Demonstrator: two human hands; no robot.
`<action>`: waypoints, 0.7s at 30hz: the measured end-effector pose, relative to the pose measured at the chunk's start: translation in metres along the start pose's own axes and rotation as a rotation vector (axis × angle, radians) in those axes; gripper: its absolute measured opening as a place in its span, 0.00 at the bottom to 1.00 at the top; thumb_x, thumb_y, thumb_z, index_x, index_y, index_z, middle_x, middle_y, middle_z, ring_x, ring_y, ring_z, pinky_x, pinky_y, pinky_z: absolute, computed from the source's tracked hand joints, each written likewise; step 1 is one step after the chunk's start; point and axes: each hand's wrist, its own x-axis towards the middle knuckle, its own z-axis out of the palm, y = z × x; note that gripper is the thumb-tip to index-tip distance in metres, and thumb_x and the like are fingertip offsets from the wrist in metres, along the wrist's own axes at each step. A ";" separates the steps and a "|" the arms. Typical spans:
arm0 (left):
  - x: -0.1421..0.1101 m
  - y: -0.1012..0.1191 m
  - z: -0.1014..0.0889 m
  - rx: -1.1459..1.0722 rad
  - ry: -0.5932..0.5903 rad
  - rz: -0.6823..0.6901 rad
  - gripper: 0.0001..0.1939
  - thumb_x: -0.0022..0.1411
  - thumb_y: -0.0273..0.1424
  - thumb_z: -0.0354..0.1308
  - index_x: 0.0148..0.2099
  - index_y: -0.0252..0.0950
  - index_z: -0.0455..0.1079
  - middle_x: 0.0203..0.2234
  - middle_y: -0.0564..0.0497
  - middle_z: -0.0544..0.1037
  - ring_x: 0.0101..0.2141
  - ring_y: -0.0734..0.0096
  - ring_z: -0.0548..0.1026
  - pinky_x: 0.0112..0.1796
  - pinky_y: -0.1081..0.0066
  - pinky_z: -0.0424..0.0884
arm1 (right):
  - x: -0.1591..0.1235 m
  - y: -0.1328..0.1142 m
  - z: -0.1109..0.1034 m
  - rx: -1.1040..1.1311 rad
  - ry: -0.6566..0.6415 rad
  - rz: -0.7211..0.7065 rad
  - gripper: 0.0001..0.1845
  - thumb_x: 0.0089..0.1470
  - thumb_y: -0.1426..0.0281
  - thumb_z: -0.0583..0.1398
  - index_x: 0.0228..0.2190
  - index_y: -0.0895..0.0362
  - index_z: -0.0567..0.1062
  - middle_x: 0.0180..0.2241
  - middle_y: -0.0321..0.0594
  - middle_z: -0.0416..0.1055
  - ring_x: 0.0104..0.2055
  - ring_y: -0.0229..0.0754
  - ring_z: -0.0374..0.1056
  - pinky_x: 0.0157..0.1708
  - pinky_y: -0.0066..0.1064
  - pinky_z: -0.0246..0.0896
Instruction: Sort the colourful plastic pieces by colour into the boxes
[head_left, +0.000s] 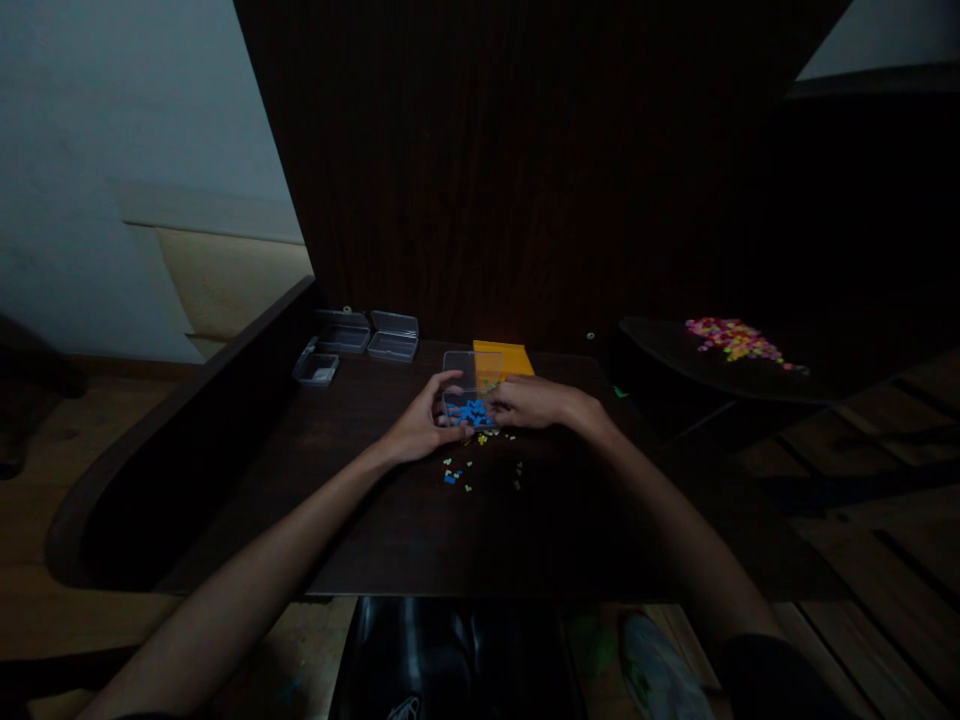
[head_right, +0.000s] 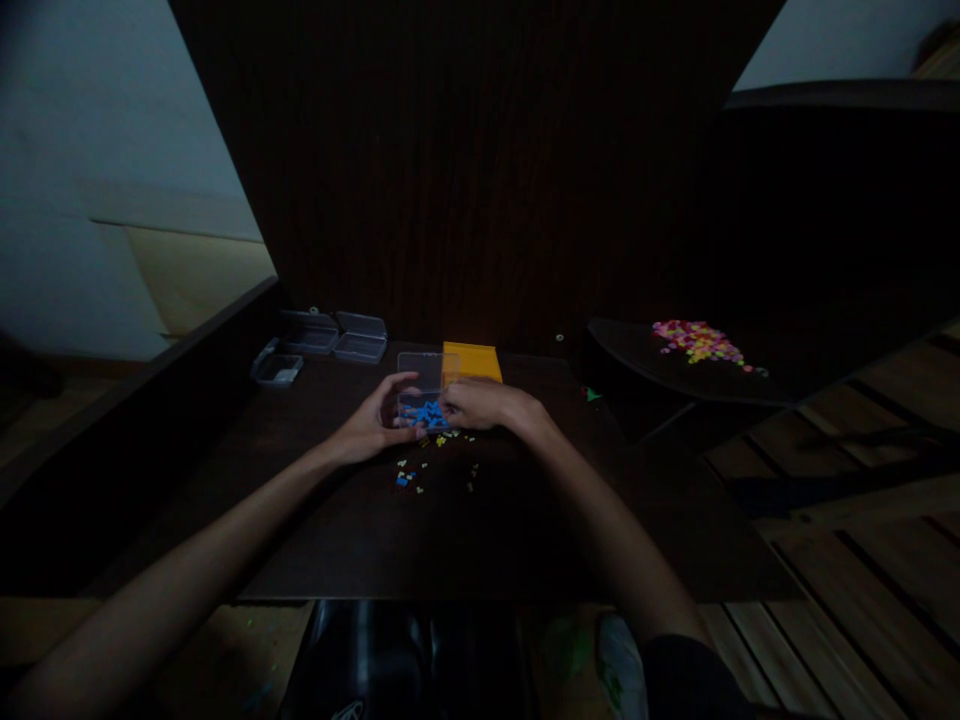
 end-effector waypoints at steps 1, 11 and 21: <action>0.000 -0.001 0.000 0.003 -0.004 0.004 0.43 0.42 0.26 0.70 0.59 0.41 0.56 0.50 0.44 0.63 0.39 0.70 0.71 0.44 0.59 0.71 | 0.001 0.000 -0.001 0.013 -0.008 -0.006 0.07 0.56 0.73 0.57 0.32 0.59 0.76 0.24 0.35 0.66 0.23 0.33 0.54 0.24 0.26 0.46; 0.000 -0.004 0.000 0.033 -0.017 0.023 0.42 0.43 0.26 0.70 0.59 0.42 0.56 0.50 0.45 0.64 0.37 0.73 0.71 0.43 0.60 0.72 | 0.003 0.004 0.009 -0.015 0.127 0.010 0.08 0.54 0.71 0.58 0.29 0.58 0.78 0.25 0.37 0.68 0.25 0.35 0.57 0.26 0.27 0.45; 0.000 -0.001 0.001 0.013 0.000 0.003 0.43 0.42 0.26 0.70 0.59 0.42 0.56 0.50 0.45 0.64 0.39 0.70 0.72 0.45 0.57 0.72 | 0.001 0.008 0.016 -0.033 0.235 0.011 0.09 0.54 0.72 0.56 0.35 0.58 0.76 0.27 0.39 0.69 0.28 0.36 0.58 0.28 0.28 0.45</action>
